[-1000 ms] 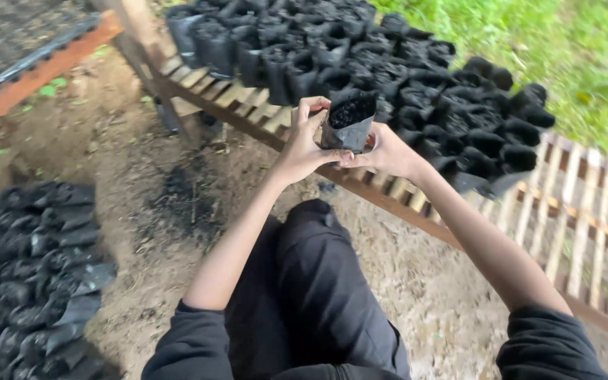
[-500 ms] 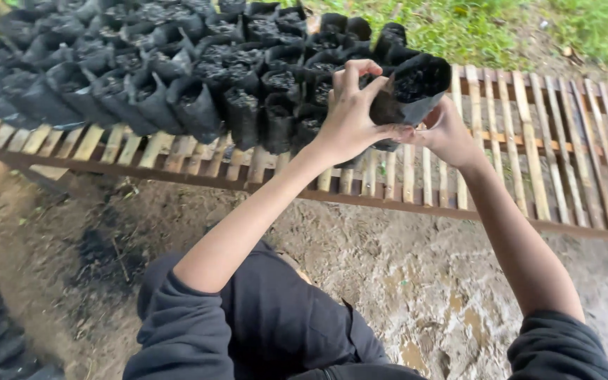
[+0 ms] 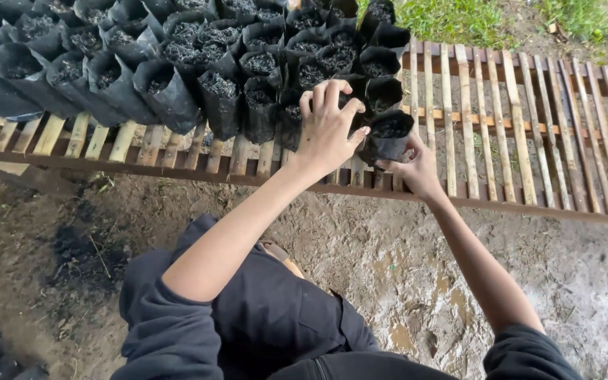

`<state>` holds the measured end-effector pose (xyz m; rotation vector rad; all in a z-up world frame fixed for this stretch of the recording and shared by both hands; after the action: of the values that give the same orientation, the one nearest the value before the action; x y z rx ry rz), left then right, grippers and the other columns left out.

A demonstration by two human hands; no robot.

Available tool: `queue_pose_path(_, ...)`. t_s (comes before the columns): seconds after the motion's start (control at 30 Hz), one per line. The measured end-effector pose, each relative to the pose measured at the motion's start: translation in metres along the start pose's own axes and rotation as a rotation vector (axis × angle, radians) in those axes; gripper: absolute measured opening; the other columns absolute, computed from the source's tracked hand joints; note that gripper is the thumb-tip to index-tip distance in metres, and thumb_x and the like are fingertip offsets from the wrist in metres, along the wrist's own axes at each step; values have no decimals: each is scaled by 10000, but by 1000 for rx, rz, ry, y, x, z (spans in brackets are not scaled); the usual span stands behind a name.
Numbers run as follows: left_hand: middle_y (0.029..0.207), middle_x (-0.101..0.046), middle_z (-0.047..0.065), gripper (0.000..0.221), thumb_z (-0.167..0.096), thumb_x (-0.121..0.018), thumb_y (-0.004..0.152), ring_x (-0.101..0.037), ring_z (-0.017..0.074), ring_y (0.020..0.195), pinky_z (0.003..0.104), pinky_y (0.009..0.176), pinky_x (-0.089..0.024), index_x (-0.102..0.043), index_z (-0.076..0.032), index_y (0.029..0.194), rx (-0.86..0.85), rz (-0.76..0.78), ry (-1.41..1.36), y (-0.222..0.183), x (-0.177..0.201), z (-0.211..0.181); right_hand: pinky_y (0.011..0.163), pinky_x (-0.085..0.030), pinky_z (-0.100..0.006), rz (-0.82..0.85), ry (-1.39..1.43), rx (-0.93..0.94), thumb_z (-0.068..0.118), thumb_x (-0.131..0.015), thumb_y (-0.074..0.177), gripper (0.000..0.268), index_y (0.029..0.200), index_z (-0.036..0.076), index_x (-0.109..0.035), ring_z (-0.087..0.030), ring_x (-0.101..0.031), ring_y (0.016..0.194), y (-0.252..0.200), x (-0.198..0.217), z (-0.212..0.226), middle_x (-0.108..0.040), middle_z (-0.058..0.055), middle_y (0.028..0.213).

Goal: Arranging soil-filled polybags from a pile on the ground onto a wooden slatted rack in neat rows.

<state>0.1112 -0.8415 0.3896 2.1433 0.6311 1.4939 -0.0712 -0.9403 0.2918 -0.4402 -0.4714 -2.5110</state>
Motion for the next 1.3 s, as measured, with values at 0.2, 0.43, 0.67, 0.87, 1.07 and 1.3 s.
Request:
queue_pose_path(0.2, 1213, -437, 47, 367, -267, -884, 786, -376, 311, 1285, 559, 1042, -306, -642, -134, 1028, -49, -81, 117, -8, 14, -8, 783, -513, -313, -54, -5, -82, 251, -975, 700, 463, 1041, 154, -676, -139, -602, 809, -4, -20, 23, -636, -38, 871)
queue_pose_path(0.43, 1181, -470, 67, 263, -142, -900, 712, -417, 328, 1267, 562, 1030, -328, -668, -97, 828, -135, -164, 128, -20, -1, -2, 1050, -405, -529, -152, -296, 60, 265, -966, 748, 579, 1128, 63, -579, -411, -637, 1128, -6, -12, 5, -695, -164, 1006)
queue_pose_path(0.67, 1173, -468, 31, 254, -144, -906, 681, -413, 308, 1283, 556, 1032, -341, -673, -97, 770, -166, -186, 90, -23, 3, -11, 948, -290, -418, -190, -503, 232, 322, -954, 688, 643, 1069, 56, -510, -322, -630, 987, 0, -23, 7, -637, -149, 995)
queue_pose_path(0.87, 1152, -430, -5, 207, -134, -880, 730, -381, 313, 1270, 612, 1025, -320, -681, -107, 781, -122, -163, 19, -25, 3, -8, 952, -267, -436, -187, -578, 206, 310, -959, 707, 621, 1083, 46, -541, -337, -628, 987, 4, -25, -5, -654, -147, 988)
queue_pose_path(1.07, 1168, -437, 8, 212, -167, -907, 708, -386, 323, 1272, 616, 1040, -309, -707, -112, 751, -85, -121, 27, -24, 12, -11, 968, -266, -442, -152, -672, 187, 431, -920, 741, 620, 1032, 60, -517, -341, -633, 941, 4, -30, -2, -642, -138, 947)
queue_pose_path(1.3, 1240, -452, 62, 446, -235, -1003, 527, -394, 347, 1312, 634, 1083, -287, -703, -97, 827, -134, -80, 174, -23, 22, -10, 978, -295, -451, -238, -609, 193, 384, -944, 729, 640, 1058, 52, -506, -368, -645, 967, 2, -40, 12, -667, -184, 969)
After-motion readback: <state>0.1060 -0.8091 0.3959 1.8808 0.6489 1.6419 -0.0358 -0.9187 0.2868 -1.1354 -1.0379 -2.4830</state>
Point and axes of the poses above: each hand's wrist, its own y-axis towards the middle knuckle, its own x-axis out of the back of the hand, z = x × y, the point moved 7 cm from there along y, towards the middle knuckle
